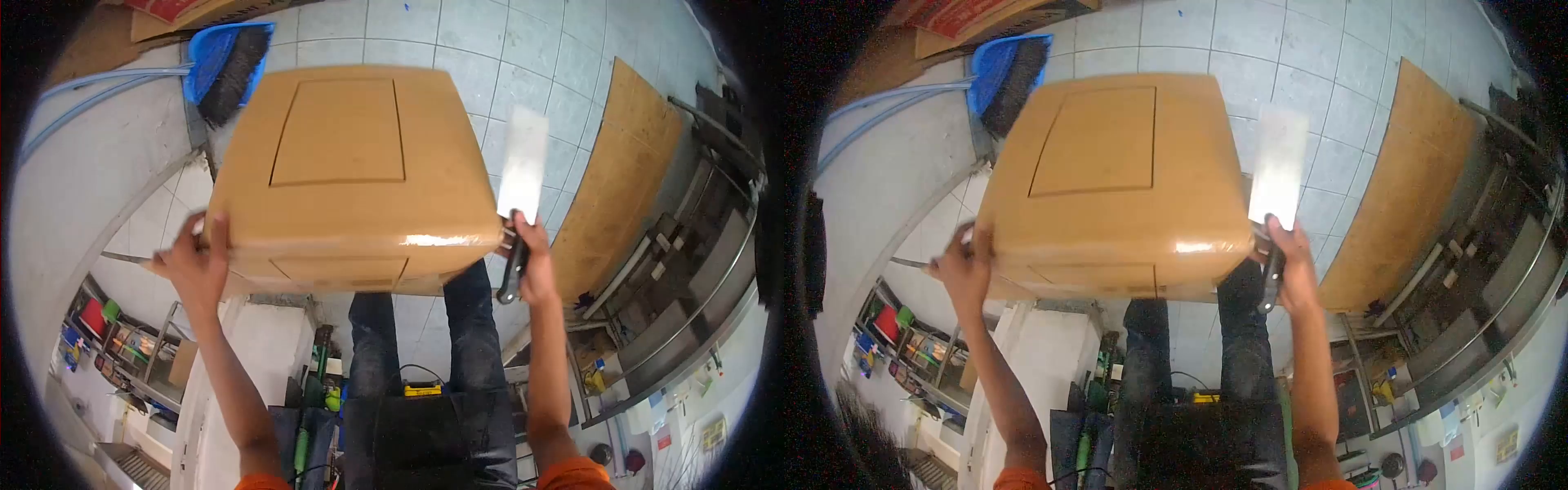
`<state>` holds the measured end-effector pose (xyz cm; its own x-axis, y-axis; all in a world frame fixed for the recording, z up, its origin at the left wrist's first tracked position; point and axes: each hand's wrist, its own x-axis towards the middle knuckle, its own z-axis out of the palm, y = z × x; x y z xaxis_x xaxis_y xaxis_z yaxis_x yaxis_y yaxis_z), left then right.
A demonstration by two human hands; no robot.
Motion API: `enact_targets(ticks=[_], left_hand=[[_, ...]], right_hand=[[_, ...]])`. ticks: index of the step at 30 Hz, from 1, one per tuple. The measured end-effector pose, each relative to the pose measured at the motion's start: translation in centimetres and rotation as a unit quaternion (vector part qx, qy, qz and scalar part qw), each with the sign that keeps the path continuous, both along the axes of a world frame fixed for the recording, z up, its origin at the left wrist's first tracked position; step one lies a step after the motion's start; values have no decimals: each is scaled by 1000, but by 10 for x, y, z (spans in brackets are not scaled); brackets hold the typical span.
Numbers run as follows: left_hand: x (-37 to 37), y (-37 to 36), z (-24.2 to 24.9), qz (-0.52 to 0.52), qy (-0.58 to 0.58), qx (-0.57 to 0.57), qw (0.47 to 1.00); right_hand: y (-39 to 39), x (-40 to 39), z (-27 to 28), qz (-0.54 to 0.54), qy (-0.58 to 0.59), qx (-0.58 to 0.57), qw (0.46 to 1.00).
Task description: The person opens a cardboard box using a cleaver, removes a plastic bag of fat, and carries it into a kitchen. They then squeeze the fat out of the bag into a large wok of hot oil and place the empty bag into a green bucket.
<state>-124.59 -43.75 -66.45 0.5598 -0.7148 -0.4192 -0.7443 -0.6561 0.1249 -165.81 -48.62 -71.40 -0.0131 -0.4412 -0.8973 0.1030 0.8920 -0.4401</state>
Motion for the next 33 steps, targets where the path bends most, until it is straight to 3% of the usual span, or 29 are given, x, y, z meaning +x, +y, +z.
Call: enact_targets(ticks=[1, 3, 5, 7, 9, 12, 14, 17, 19, 20, 26, 31, 33], left_hand=[[3, -19, 8, -48, -41, 32, 998], [15, -43, -20, -55, 21, -142, 988], [22, -64, -61, -127, 0, -126, 984], [19, -57, -123, -225, -24, -149, 963], [-15, -54, -150, -226, 105, -192, 949], [-88, -44, -145, -262, 41, -212, 941], [-111, -28, -157, -206, 62, -157, 964], [-100, -24, -164, -198, 90, -119, 969], [-100, -28, -164, -193, 97, -125, 968], [-100, -31, -164, -182, 103, -133, 969], [-100, -52, -181, -194, 129, -84, 969], [-117, -63, -170, -201, 120, 29, 972], [-117, -69, -170, -199, 125, 48, 971]], right_hand=[[-13, 3, 7, -6, -2, -21, 1000], [-37, 7, -18, 15, 13, -53, 998], [-55, 18, -61, 7, 17, -85, 996], [-68, 32, -99, -22, -68, -74, 995], [-72, 47, -117, -24, -105, -33, 994], [-57, 62, -138, -30, -89, -59, 994], [-44, 62, -135, -2, -70, -60, 996], [-19, 46, -126, 49, 1, -75, 996], [8, 29, -121, 210, 167, -205, 941], [22, 27, -107, 221, 241, -276, 904], [88, 12, -21, 347, 178, -211, 897], [91, 43, -18, 367, 150, -233, 888], [77, 54, -22, 363, 193, -237, 880]])
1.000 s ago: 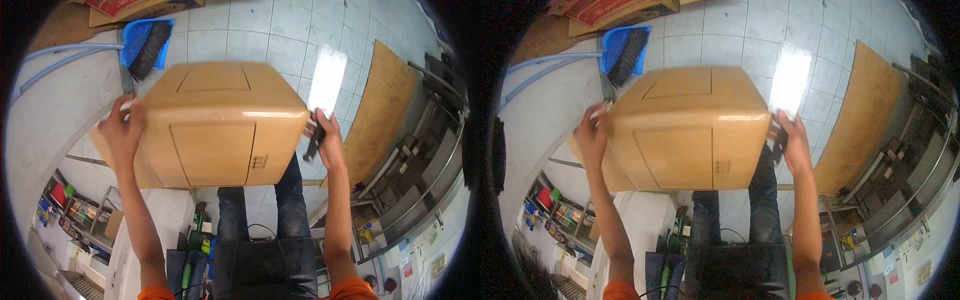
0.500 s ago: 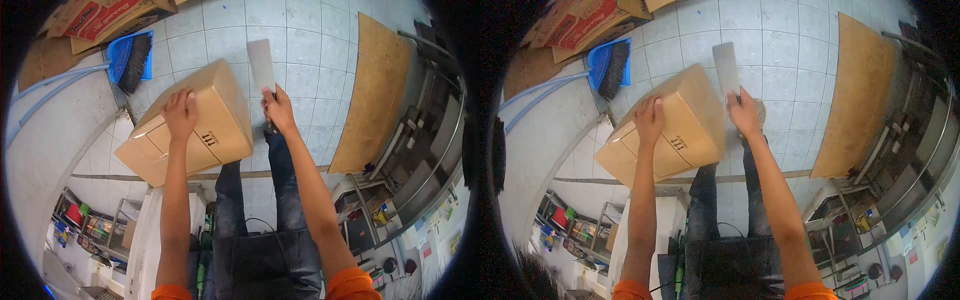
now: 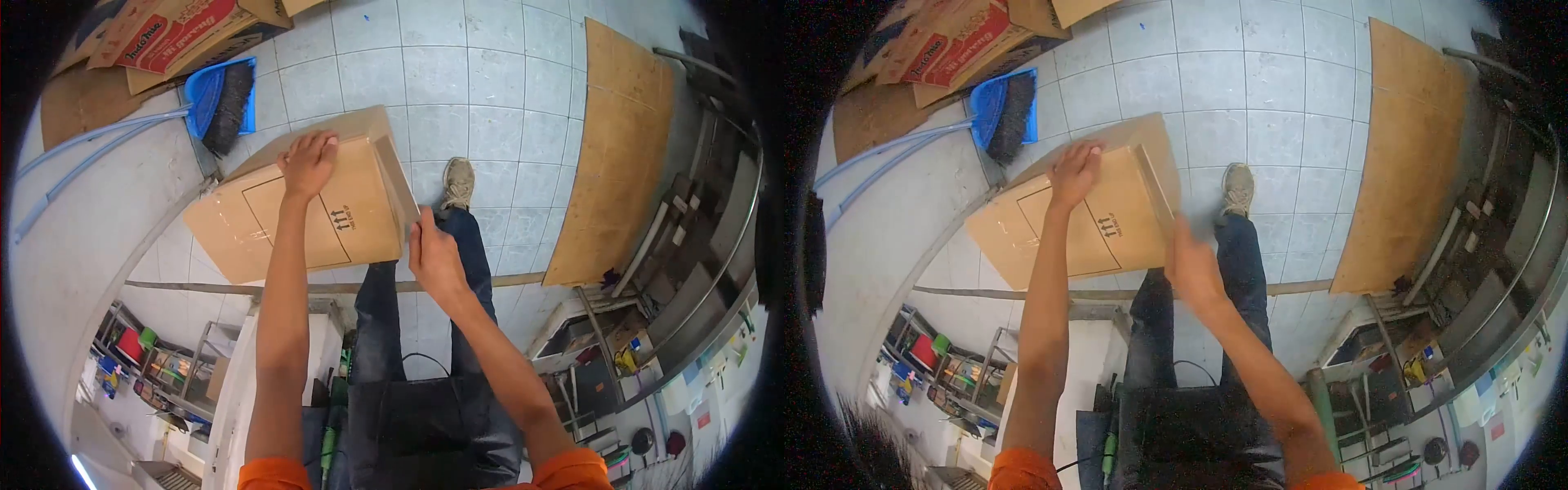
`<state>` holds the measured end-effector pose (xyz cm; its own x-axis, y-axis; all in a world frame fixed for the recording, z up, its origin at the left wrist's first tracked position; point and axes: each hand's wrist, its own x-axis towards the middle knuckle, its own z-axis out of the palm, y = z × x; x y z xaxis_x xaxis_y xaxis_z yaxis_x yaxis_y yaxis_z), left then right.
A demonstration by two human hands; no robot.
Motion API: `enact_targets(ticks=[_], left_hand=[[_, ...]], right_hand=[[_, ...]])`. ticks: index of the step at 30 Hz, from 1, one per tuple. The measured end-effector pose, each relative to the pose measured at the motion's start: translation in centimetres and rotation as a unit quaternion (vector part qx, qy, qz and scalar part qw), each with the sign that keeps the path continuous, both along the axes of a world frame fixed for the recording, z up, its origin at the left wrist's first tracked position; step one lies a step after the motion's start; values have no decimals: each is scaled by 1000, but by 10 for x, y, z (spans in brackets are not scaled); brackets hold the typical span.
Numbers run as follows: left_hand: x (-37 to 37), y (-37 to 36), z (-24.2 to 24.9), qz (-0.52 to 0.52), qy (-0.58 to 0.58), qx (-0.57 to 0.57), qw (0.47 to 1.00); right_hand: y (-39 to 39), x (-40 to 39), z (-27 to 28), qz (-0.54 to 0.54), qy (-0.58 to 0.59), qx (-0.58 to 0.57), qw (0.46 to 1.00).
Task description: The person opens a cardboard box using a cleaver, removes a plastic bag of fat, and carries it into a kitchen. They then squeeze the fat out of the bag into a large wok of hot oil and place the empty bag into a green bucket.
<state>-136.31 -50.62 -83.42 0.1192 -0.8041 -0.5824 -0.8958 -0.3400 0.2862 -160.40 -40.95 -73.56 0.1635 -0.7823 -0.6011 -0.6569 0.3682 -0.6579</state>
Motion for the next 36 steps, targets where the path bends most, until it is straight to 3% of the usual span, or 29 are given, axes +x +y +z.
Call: enact_targets(ticks=[10, 18, 21, 23, 24, 27, 30, 34, 36], left_hand=[[-7, 13, 0, -6, 17, -11, 1000], [-2, 22, -2, -35, 5, -59, 998], [-10, 17, 7, -28, -99, -50, 993], [-15, 18, 5, -11, -86, -59, 995], [-16, 20, 4, -16, -83, -57, 995], [-20, 32, 5, -48, -79, -79, 992], [-13, 24, 3, -48, -80, -48, 994], [-14, 27, -1, -61, -84, -81, 991], [-17, 21, 0, -77, -75, -63, 992]], right_hand=[[21, 14, 17, 2, 5, -28, 1000], [-8, 55, -15, 36, 92, 75, 992], [56, 49, -17, 26, 96, 50, 994], [106, 38, -2, 12, 114, 184, 976], [113, 37, -6, 6, 115, 187, 976], [125, 38, -5, 7, 109, 109, 988], [72, 46, -24, -18, 92, 73, 993], [115, 44, -35, -6, 99, 32, 995], [112, 47, -21, 36, 181, 237, 954]])
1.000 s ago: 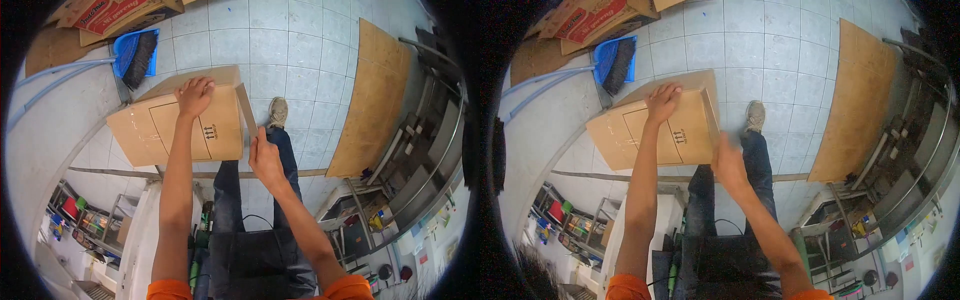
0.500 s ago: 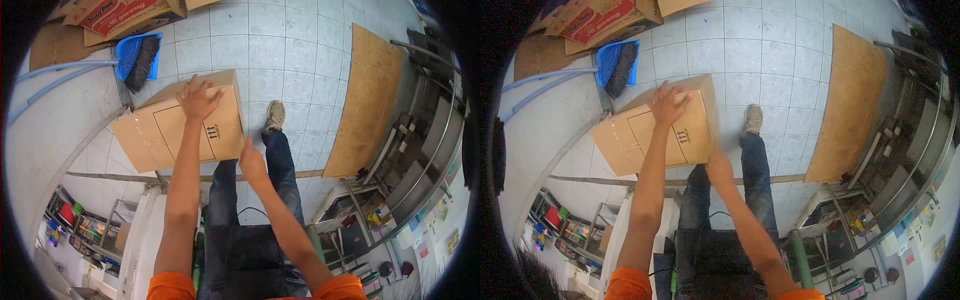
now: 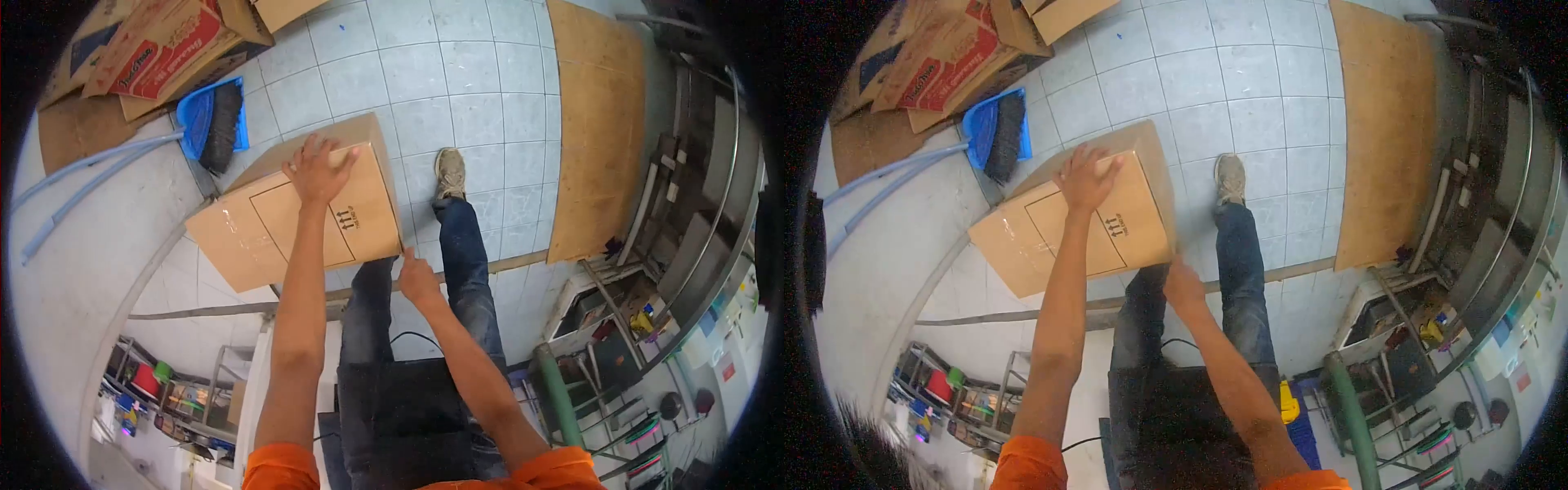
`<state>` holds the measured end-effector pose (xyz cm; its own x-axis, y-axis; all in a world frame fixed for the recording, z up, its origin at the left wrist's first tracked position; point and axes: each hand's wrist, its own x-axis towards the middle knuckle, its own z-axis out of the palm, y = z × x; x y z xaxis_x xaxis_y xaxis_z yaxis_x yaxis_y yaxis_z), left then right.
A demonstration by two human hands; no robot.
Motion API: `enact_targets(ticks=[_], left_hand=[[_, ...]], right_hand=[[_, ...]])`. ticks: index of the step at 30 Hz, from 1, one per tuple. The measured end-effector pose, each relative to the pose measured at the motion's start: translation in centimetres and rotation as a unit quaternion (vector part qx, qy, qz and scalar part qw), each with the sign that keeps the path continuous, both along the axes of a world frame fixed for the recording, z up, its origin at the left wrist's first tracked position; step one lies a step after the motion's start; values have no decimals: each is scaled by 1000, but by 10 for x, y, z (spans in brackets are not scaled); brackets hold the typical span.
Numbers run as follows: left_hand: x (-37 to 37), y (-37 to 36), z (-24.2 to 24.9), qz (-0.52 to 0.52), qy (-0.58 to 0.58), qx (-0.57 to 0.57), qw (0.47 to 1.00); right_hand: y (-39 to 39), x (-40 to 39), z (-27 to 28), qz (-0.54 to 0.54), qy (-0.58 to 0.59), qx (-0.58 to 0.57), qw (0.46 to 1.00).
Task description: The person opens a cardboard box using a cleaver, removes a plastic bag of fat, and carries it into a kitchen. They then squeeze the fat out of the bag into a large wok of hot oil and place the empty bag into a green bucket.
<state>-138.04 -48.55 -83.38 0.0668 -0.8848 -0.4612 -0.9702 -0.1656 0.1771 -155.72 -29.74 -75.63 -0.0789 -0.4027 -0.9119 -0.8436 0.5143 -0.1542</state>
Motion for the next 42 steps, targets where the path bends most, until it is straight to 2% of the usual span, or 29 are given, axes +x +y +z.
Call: enact_targets(ticks=[1, 3, 5, 6, 8, 9, 10, 12, 16, 19, 21, 22, 24, 25, 26, 27, 28, 30, 31, 32, 33, 34, 36, 37, 39, 40, 42], left_hand=[[0, 4, 4, 0, -5, 1, 1000], [-5, -2, 2, -10, -4, -5, 1000], [6, 6, 1, 5, 39, 27, 999], [11, 12, 5, 0, 35, 35, 999], [6, -2, 6, 24, 15, 60, 998], [5, -5, 9, 30, 17, 78, 996], [1, 1, 13, 25, 14, 78, 997], [-9, 11, 20, -68, -37, 87, 993], [-36, 9, 10, -46, -13, 58, 997], [-46, 4, 10, -59, -50, 4, 997], [-58, -9, 9, -156, -81, -48, 983], [-64, -14, 8, -160, -80, -50, 983], [-69, -17, 6, -150, -22, 82, 985], [-70, -19, 0, -153, -25, 81, 985], [-69, -14, -6, -226, 124, 102, 961], [-70, -10, -9, -290, 272, 123, 909], [-77, -4, -1, -294, 269, 127, 908], [-104, 9, 24, -404, 74, 215, 886], [-117, 6, 32, -406, 71, 220, 884], [-130, 1, 36, -394, 12, 236, 888], [-143, -3, 38, -381, -48, 252, 888], [-153, -2, 36, -383, -52, 256, 886], [-171, -4, 28, -491, -153, 283, 810], [-172, -1, 17, -491, -155, 285, 809], [-166, 15, -14, -563, -160, 301, 752], [-166, 15, -20, -564, -161, 303, 751], [-162, 15, -29, -652, -95, 291, 694]], right_hand=[[-26, -2, 15, -36, -71, -40, 996], [-64, 1, -5, 45, -88, -176, 979], [-154, 8, 25, -19, -94, -99, 991], [-134, 10, 23, -26, -97, -91, 991], [-80, 6, -4, -31, -90, -320, 943], [-36, 2, -21, -10, -77, -323, 943], [-23, -5, -2, -15, -78, -324, 943], [-15, -14, 28, -47, -71, -144, 986], [-11, -34, 21, -65, -68, -162, 982], [9, -29, 42, -90, -98, -98, 986], [56, -24, 48, -81, -88, -115, 986], [74, -23, 47, -70, -79, -131, 986], [97, -29, 39, -100, -113, -137, 979], [100, -34, 35, -124, -147, -146, 970], [92, -43, 45, -130, -150, -142, 970], [69, -58, 63, -167, -144, -137, 966], [52, -73, 72, -202, -137, -134, 960], [48, -96, 69, -240, -137, -171, 946], [48, -105, 68, -271, -134, -206, 931], [40, -116, 70, -275, -136, -203, 930], [32, -127, 71, -339, -134, -142, 920], [28, -132, 72, -400, -133, -76, 904], [26, -139, 63, -429, -112, -77, 893], [22, -146, 62, -441, -117, -83, 886], [15, -159, 66, -455, -121, -87, 878], [10, -164, 70, -467, -123, -95, 871], [8, -175, 71, -479, -126, -99, 863]])
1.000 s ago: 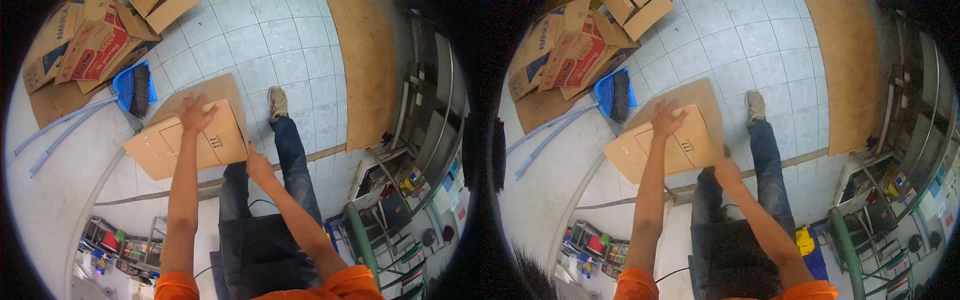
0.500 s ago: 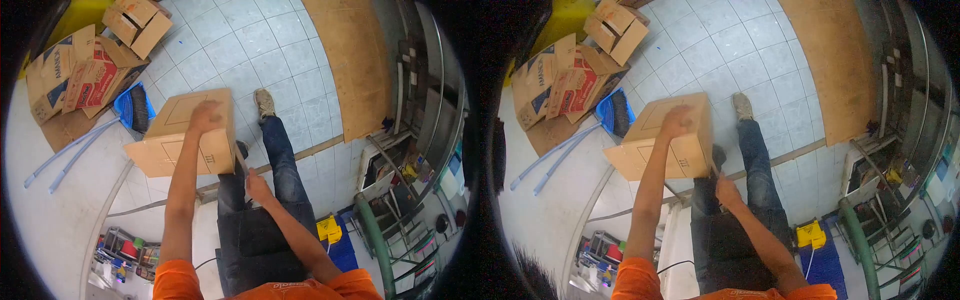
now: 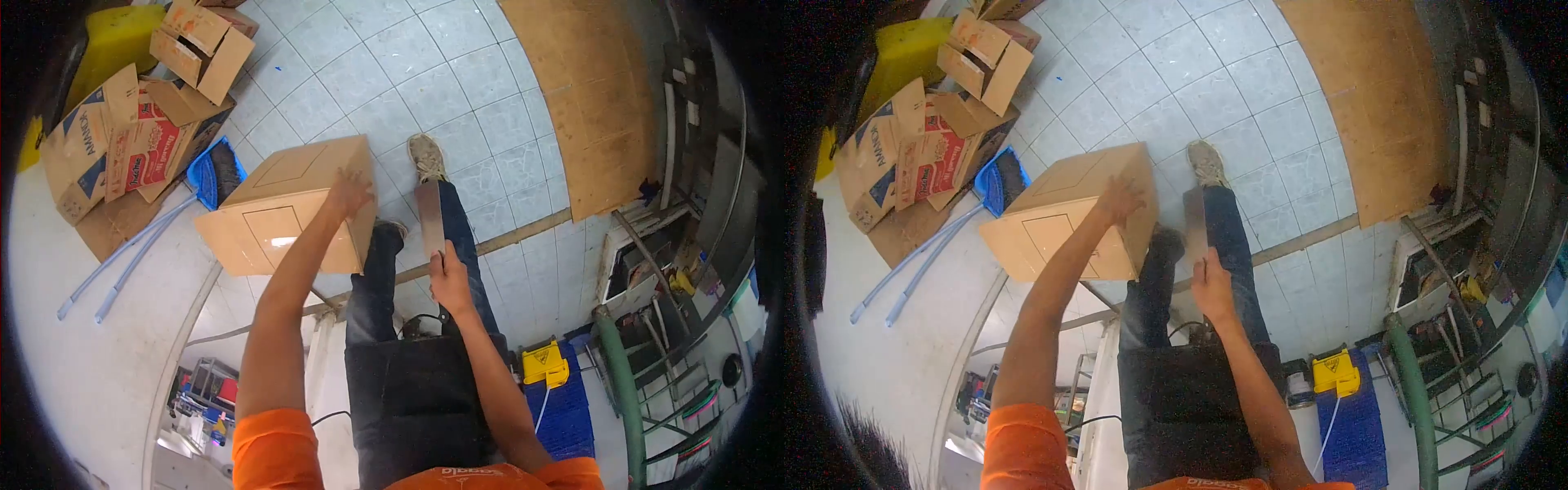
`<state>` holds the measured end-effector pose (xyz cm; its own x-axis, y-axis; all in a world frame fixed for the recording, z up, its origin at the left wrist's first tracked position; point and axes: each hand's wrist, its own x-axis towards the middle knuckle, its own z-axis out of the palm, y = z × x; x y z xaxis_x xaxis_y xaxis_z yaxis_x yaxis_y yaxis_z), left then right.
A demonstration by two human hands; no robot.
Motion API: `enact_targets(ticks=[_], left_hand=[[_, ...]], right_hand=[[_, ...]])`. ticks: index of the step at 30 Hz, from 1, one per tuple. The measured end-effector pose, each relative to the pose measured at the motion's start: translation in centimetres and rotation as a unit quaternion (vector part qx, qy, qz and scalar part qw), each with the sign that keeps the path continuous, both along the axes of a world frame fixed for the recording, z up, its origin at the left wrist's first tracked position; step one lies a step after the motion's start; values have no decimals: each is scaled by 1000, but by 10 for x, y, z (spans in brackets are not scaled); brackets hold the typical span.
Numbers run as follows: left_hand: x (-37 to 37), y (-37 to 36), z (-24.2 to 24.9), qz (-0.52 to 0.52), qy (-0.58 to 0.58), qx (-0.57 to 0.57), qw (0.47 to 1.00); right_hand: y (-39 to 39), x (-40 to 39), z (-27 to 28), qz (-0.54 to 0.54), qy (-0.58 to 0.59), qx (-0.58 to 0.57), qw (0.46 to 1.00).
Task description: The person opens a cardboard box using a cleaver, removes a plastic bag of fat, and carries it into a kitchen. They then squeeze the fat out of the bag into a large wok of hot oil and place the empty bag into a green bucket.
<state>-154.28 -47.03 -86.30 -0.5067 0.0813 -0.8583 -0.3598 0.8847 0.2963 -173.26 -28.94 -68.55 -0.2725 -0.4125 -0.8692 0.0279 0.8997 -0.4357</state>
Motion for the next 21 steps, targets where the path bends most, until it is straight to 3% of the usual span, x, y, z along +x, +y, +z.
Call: enact_targets(ticks=[3, 7, 10, 13, 15, 16, 18, 20, 21], left_hand=[[-11, -15, 20, -88, -34, 49, 994], [-6, -27, 16, -96, -57, 63, 992], [-2, -44, 9, -16, -50, 17, 998], [1, -81, 11, 28, -144, -5, 989], [25, -109, 2, 225, -55, -2, 973], [19, -116, 9, 223, -56, -2, 973], [6, -134, 39, 42, -122, 13, 992], [24, -135, 30, 39, -84, 15, 996], [34, -130, 21, 88, -24, 23, 996]], right_hand=[[5, -12, -1, -21, -27, 15, 999], [9, -16, -2, -47, -22, 13, 999], [20, -8, -9, -58, -15, -11, 998], [25, -4, -13, -67, -2, -40, 997], [20, -7, -9, -74, -3, -46, 996], [14, -11, -4, -90, -20, -15, 996], [15, -10, -1, -105, -43, 20, 993], [22, -5, -7, -111, -41, 16, 993], [26, 2, -12, -113, -44, 15, 992]])
